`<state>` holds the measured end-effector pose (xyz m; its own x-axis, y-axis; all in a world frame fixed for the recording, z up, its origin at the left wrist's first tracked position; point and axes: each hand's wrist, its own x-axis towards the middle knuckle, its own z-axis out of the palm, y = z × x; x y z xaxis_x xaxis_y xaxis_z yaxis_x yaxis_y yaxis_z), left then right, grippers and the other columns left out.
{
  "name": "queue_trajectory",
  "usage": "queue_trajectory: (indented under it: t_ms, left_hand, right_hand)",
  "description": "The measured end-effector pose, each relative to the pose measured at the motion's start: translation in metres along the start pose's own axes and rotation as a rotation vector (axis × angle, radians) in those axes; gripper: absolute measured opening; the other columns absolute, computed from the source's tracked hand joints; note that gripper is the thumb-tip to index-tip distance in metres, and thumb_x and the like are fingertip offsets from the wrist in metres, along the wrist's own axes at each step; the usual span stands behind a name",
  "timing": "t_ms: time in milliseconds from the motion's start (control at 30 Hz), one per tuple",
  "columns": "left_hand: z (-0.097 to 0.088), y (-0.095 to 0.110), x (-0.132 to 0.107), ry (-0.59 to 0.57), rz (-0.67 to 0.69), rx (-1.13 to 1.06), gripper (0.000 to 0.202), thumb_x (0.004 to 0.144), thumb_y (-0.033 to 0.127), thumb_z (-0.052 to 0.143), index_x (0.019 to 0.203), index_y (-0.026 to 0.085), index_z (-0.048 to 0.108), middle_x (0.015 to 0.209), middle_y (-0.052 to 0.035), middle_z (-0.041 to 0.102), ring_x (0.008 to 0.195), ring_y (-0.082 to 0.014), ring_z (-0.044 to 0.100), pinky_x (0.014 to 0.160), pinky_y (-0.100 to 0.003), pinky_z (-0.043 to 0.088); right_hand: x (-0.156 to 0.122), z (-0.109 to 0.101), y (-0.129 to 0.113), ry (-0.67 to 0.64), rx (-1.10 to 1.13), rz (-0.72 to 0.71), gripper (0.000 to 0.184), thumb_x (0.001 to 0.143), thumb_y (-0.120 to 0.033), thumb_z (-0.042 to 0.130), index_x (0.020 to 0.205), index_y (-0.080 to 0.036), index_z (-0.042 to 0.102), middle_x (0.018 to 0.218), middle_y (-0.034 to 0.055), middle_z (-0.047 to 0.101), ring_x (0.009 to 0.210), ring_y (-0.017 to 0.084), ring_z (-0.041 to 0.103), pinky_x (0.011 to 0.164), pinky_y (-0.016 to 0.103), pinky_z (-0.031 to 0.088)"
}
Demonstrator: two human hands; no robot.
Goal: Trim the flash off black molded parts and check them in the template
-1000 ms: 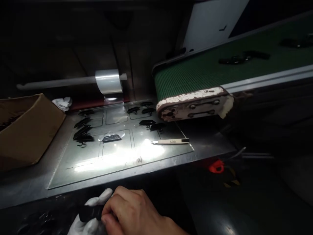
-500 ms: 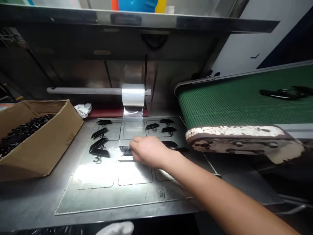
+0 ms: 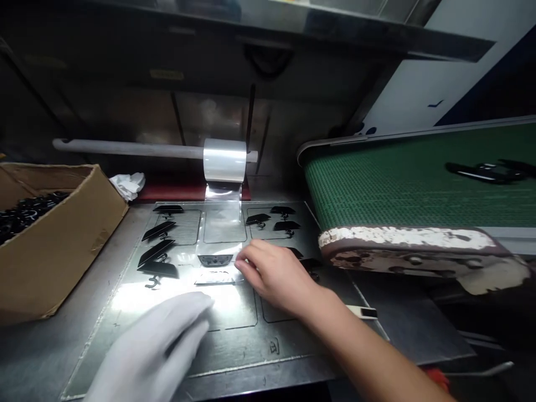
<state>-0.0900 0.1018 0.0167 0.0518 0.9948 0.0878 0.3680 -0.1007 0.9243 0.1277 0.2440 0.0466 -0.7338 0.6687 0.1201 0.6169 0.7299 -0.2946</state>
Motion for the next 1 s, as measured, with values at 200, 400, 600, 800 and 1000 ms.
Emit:
queue_trajectory:
  t_ms: [200, 400, 600, 800, 1000]
  left_hand:
    - [0.010, 0.015, 0.070, -0.170, 0.310, 1.077, 0.031, 0.092, 0.004, 0.046, 0.105, 0.019, 0.070, 0.097, -0.0122, 0.072, 0.086, -0.0321, 0.066, 0.076, -0.045, 0.052]
    - [0.018, 0.016, 0.059, -0.172, 0.374, 1.189, 0.032, 0.098, 0.007, 0.039, 0.108, 0.015, 0.069, 0.099, -0.0150, 0.072, 0.083, -0.0303, 0.065, 0.076, -0.045, 0.050]
    - [0.026, 0.015, 0.021, -0.164, 0.352, 1.183, 0.029, 0.100, 0.008, 0.041, 0.110, 0.017, 0.067, 0.096, -0.0113, 0.070, 0.083, -0.0282, 0.064, 0.076, -0.044, 0.050]
    - [0.037, 0.017, -0.026, -0.122, 0.309, 1.107, 0.029, 0.098, 0.006, 0.040, 0.113, 0.017, 0.062, 0.098, -0.0095, 0.066, 0.083, -0.0253, 0.061, 0.073, -0.042, 0.050]
    - [0.032, 0.002, -0.053, -0.018, 0.434, 0.851, 0.031, 0.096, 0.011, 0.055, 0.126, 0.018, 0.057, 0.119, -0.0137, 0.067, 0.104, -0.0260, 0.062, 0.092, -0.043, 0.052]
  right_hand:
    - [-0.127, 0.005, 0.001, 0.162, 0.411, 0.208, 0.020, 0.108, -0.031, 0.048, 0.099, -0.024, 0.065, 0.088, 0.0016, 0.063, 0.079, 0.016, 0.062, 0.069, 0.029, 0.048]
    - [-0.201, 0.012, 0.022, 0.286, 0.127, 0.339, 0.021, 0.108, -0.028, 0.045, 0.109, -0.023, 0.065, 0.097, 0.0049, 0.065, 0.086, 0.019, 0.064, 0.076, 0.033, 0.053]
    - [-0.190, 0.004, 0.054, 0.308, -0.076, 0.313, 0.024, 0.104, -0.022, 0.051, 0.117, -0.018, 0.071, 0.105, 0.0116, 0.064, 0.096, 0.028, 0.058, 0.082, 0.043, 0.051]
    - [-0.179, 0.000, 0.056, 0.281, -0.079, 0.182, 0.022, 0.106, -0.026, 0.048, 0.103, -0.020, 0.068, 0.108, 0.0106, 0.064, 0.097, 0.027, 0.060, 0.086, 0.043, 0.049]
    - [-0.168, 0.008, 0.022, 0.209, 0.093, 0.102, 0.020, 0.110, -0.029, 0.042, 0.123, -0.025, 0.057, 0.111, 0.0057, 0.068, 0.093, 0.020, 0.067, 0.080, 0.033, 0.052]
